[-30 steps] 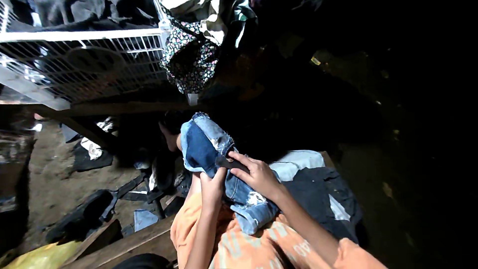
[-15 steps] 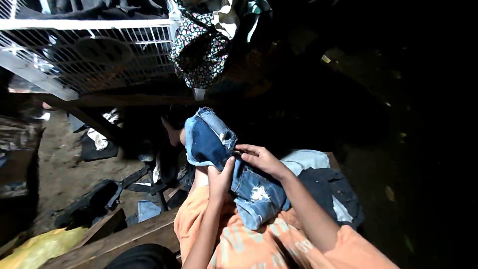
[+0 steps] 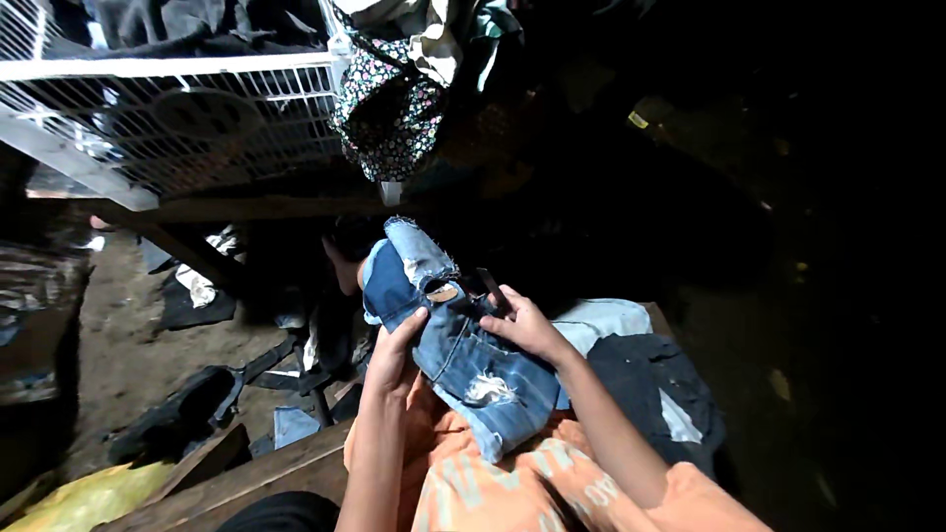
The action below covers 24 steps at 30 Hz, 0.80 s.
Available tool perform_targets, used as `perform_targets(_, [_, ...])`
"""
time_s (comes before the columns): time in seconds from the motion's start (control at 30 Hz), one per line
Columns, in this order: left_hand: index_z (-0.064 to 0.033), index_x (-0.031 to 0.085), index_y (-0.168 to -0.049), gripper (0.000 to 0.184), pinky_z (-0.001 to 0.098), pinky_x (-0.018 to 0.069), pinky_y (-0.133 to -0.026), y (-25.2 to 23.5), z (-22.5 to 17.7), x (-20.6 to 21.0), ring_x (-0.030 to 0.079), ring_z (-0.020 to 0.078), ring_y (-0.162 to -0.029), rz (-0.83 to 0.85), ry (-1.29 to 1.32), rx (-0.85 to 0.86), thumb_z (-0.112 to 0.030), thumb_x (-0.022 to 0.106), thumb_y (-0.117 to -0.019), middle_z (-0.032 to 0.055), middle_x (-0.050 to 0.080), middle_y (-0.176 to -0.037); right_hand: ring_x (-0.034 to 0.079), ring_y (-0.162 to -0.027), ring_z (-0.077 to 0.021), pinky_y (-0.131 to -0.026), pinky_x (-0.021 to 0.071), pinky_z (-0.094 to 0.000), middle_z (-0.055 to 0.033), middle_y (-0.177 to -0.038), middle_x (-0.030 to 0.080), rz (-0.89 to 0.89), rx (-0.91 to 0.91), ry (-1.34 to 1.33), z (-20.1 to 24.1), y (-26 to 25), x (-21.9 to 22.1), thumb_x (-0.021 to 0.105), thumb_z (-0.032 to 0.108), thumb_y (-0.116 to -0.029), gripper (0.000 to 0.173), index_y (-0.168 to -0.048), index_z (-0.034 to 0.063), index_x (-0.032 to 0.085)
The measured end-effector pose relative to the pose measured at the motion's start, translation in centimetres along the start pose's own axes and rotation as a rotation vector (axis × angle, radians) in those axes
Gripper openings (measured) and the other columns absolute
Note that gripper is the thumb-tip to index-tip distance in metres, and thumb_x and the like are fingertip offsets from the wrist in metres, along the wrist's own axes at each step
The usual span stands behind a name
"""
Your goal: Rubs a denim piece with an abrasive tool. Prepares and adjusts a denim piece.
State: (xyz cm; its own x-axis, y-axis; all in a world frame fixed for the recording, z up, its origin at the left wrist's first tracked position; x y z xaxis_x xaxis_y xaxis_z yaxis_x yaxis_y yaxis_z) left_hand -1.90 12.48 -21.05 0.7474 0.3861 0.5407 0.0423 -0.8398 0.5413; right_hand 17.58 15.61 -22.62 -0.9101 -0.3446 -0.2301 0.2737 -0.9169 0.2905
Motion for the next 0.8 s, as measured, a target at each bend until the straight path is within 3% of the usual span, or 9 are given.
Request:
perform_targets(0.1, [-0.0063, 0.05, -0.117, 0.022, 0.0275, 0.0627, -0.073, 0.0, 0.3, -0.4, 0.073, 0.0084, -0.079, -0.022, 0.07, 0.041, -0.007, 0.045, -0.0955, 0.001, 0.073, -0.088, 0.065, -0.09, 0.0011, -0.083, 0.0545, -0.0182, -0.0055, -0.104, 0.07, -0.005, 0.075, -0.095, 0.6, 1.2, -0.4, 0.067, 0.016, -0.0942, 0.034, -0.118, -0.007, 0.064])
perform_targets(0.23, [-0.0013, 0.041, -0.136, 0.049, 0.0322, 0.0625, -0.079, 1.5, 2.9, 1.0, 0.072, 0.0137, -0.087, -0.056, -0.006, -0.052, -0.002, 0.06, -0.091, 0.008, 0.071, -0.1, 0.066, -0.088, 0.0017, -0.084, 0.0549, -0.0181, -0.0027, -0.099, 0.07, -0.093, 0.172, -0.16, 1.0, 3.8, -0.8, 0.063, 0.016, -0.0946, 0.034, -0.122, -0.0049, 0.061])
perform_targets(0.3, [0.0017, 0.046, -0.131, 0.04, 0.0315, 0.0622, -0.076, 1.5, 3.2, 1.8, 0.072, 0.0151, -0.084, -0.094, -0.079, -0.111, 0.006, 0.059, -0.094, 0.0099, 0.07, -0.097, 0.066, -0.091, -0.0012, -0.087, 0.0548, -0.0221, -0.0068, -0.103, 0.071, -0.031, 0.19, -0.063, 0.3, 5.0, -0.8, 0.06, 0.02, -0.0973, 0.038, -0.125, -0.0055, 0.062])
perform_targets(0.4, [0.0018, 0.056, -0.112, 0.018, 0.0265, 0.061, -0.071, 1.1, 2.4, 3.0, 0.071, 0.0099, -0.074, -0.021, -0.25, -0.111, 0.008, 0.054, -0.0956, 0.0047, 0.071, -0.084, 0.066, -0.091, -0.0016, -0.087, 0.0546, -0.0234, -0.0066, -0.101, 0.071, 0.096, 0.166, 0.037, 0.3, 6.8, -0.9, 0.058, 0.022, -0.0988, 0.034, -0.12, -0.0038, 0.066])
perform_targets(0.5, [-0.001, 0.055, -0.108, 0.015, 0.0234, 0.0593, -0.068, 1.4, 2.5, 4.7, 0.068, 0.0046, -0.07, 0.044, -0.333, -0.092, 0.006, 0.046, -0.0986, -0.001, 0.068, -0.078, 0.066, -0.1, -0.0077, -0.092, 0.0531, -0.0284, -0.0105, -0.108, 0.072, 0.08, -0.011, 0.166, 1.0, 7.8, -2.1, 0.06, 0.031, -0.0977, 0.04, -0.114, -0.0035, 0.071])
perform_targets(0.57, [0.0, 0.054, -0.107, 0.013, 0.0222, 0.0575, -0.066, 1.5, 2.6, 4.9, 0.065, 0.003, -0.067, -0.005, -0.362, -0.058, 0.004, 0.044, -0.0991, -0.0021, 0.064, -0.076, 0.063, -0.087, -0.0107, -0.078, 0.0527, -0.0292, -0.0115, -0.102, 0.069, -0.077, -0.11, 0.252, 1.7, 7.6, -3.4, 0.059, 0.036, -0.0972, 0.043, -0.111, -0.0028, 0.071])
perform_targets(0.63, [0.0011, 0.055, -0.106, 0.011, 0.0219, 0.0562, -0.065, 1.6, 2.6, 4.4, 0.064, 0.0026, -0.066, -0.05, -0.391, -0.013, 0.0, 0.046, -0.1002, -0.0018, 0.063, -0.075, 0.056, -0.076, -0.0038, -0.068, 0.0482, -0.0219, -0.0073, -0.098, 0.068, -0.246, -0.162, 0.275, 2.4, 6.8, -4.8, 0.057, 0.039, -0.0988, 0.046, -0.117, -0.0015, 0.07])
perform_targets(0.73, [0.0054, 0.054, -0.121, 0.031, 0.0226, 0.0582, -0.079, 2.0, 2.2, 3.2, 0.067, 0.0022, -0.084, 0.033, -0.462, 0.031, -0.007, 0.062, -0.0938, 0.0015, 0.068, -0.094, 0.05, -0.071, 0.0079, -0.065, 0.0433, -0.01, -0.0016, -0.096, 0.067, -0.338, -0.258, 0.19, 4.6, 5.5, -4.7, 0.06, 0.029, -0.0985, 0.037, -0.114, -0.0033, 0.069])
perform_targets(0.8, [0.0068, 0.052, -0.126, 0.045, 0.0242, 0.0583, -0.083, 1.9, 1.7, 2.0, 0.068, 0.004, -0.089, 0.08, -0.517, 0.012, -0.007, 0.07, -0.0868, 0.004, 0.068, -0.1, 0.051, -0.071, 0.0053, -0.065, 0.0436, -0.0111, -0.0031, -0.092, 0.066, -0.283, -0.291, 0.165, 5.6, 3.9, -3.4, 0.064, 0.02, -0.095, 0.03, -0.111, -0.0036, 0.072])
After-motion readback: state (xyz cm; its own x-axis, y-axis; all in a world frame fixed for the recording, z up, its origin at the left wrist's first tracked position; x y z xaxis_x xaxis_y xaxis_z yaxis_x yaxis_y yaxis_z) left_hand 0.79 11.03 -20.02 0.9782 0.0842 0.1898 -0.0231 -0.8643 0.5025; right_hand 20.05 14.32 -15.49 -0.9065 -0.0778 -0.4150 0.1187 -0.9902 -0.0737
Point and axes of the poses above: each hand's wrist, its own y-axis away from the middle knuckle, its own x-axis out of the palm, z = x × y, the point moved 7 cm from there along -y, towards the middle knuckle
